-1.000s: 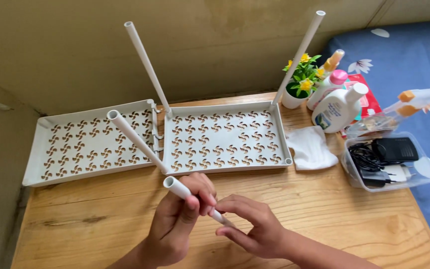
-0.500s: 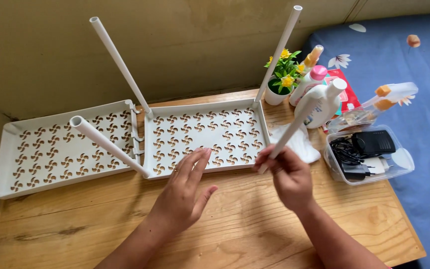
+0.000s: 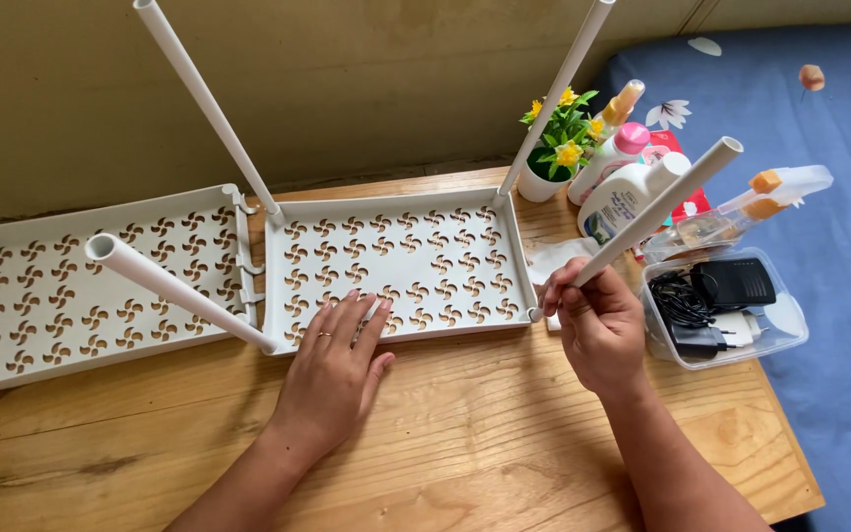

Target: The recorder cleans plastic storage rack components with a cloth and then assembles the two-tier rack on a wooden table.

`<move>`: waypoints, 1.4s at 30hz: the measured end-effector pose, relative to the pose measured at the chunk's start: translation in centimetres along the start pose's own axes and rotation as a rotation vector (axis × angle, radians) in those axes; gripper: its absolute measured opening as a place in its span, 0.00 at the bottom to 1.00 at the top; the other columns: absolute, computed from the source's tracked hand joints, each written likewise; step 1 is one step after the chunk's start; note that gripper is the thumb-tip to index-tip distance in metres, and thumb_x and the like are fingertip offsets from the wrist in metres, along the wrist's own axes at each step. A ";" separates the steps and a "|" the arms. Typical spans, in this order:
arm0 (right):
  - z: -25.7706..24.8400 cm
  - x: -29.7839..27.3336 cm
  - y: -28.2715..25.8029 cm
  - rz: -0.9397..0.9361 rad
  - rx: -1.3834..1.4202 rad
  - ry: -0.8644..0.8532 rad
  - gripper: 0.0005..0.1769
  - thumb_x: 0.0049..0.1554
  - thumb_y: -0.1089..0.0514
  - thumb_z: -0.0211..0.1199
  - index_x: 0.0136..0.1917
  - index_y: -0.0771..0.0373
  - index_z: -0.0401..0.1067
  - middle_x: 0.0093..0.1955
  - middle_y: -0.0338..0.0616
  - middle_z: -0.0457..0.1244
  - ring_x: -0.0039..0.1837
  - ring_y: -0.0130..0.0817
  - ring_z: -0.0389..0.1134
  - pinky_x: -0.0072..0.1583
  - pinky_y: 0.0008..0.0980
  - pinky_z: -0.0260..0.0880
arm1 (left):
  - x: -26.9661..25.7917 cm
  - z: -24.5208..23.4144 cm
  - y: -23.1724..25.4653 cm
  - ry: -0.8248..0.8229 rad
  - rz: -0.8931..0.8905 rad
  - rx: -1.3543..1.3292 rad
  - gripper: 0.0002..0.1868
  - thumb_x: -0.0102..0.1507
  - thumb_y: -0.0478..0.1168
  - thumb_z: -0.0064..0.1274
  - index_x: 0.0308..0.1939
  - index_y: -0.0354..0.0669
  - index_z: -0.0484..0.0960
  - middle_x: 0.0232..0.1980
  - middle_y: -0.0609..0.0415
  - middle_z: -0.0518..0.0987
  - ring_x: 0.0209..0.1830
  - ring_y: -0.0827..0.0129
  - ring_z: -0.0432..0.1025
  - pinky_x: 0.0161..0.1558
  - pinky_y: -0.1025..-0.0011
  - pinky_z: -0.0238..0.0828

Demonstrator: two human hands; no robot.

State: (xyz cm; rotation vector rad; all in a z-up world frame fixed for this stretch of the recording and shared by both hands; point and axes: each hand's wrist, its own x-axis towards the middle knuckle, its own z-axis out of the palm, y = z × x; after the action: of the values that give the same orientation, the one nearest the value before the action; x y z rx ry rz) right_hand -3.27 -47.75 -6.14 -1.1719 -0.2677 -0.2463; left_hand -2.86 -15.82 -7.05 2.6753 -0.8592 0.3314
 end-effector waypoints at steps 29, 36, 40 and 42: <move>-3.5 0.7 0.6 0.157 -0.002 -0.248 0.06 0.67 0.71 0.54 0.50 0.62 0.67 0.42 0.42 0.60 0.49 0.36 0.62 0.52 0.34 0.66 | 0.0 0.9 -0.4 0.048 0.029 0.063 0.22 0.57 0.27 0.53 0.56 0.36 0.82 0.60 0.44 0.81 0.65 0.56 0.73 0.64 0.56 0.66; -5.2 0.5 2.3 0.199 -0.072 -0.257 0.04 0.67 0.66 0.54 0.48 0.62 0.67 0.44 0.41 0.61 0.49 0.36 0.65 0.51 0.34 0.69 | -0.2 1.3 -0.5 0.070 0.025 0.062 0.21 0.58 0.27 0.53 0.56 0.37 0.83 0.60 0.44 0.81 0.65 0.58 0.74 0.64 0.57 0.66; -4.8 0.5 2.1 0.135 -0.057 -0.319 0.04 0.68 0.66 0.58 0.50 0.61 0.66 0.45 0.39 0.60 0.52 0.35 0.65 0.56 0.35 0.69 | -0.1 0.8 -0.2 0.081 0.039 0.069 0.21 0.57 0.28 0.53 0.55 0.36 0.82 0.60 0.43 0.81 0.65 0.57 0.74 0.64 0.58 0.65; -4.4 0.6 1.8 0.167 -0.117 -0.284 0.05 0.70 0.64 0.53 0.50 0.62 0.68 0.44 0.40 0.62 0.54 0.37 0.67 0.53 0.34 0.69 | -0.2 0.9 -0.2 0.081 0.025 0.056 0.21 0.57 0.28 0.53 0.55 0.36 0.82 0.60 0.44 0.81 0.65 0.58 0.73 0.64 0.57 0.65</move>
State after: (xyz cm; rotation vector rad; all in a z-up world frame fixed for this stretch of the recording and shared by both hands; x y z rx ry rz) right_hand -1.78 -51.19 -9.15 -1.3386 -0.4057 0.0525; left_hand -2.78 -15.89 -7.97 2.6837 -0.8721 0.4724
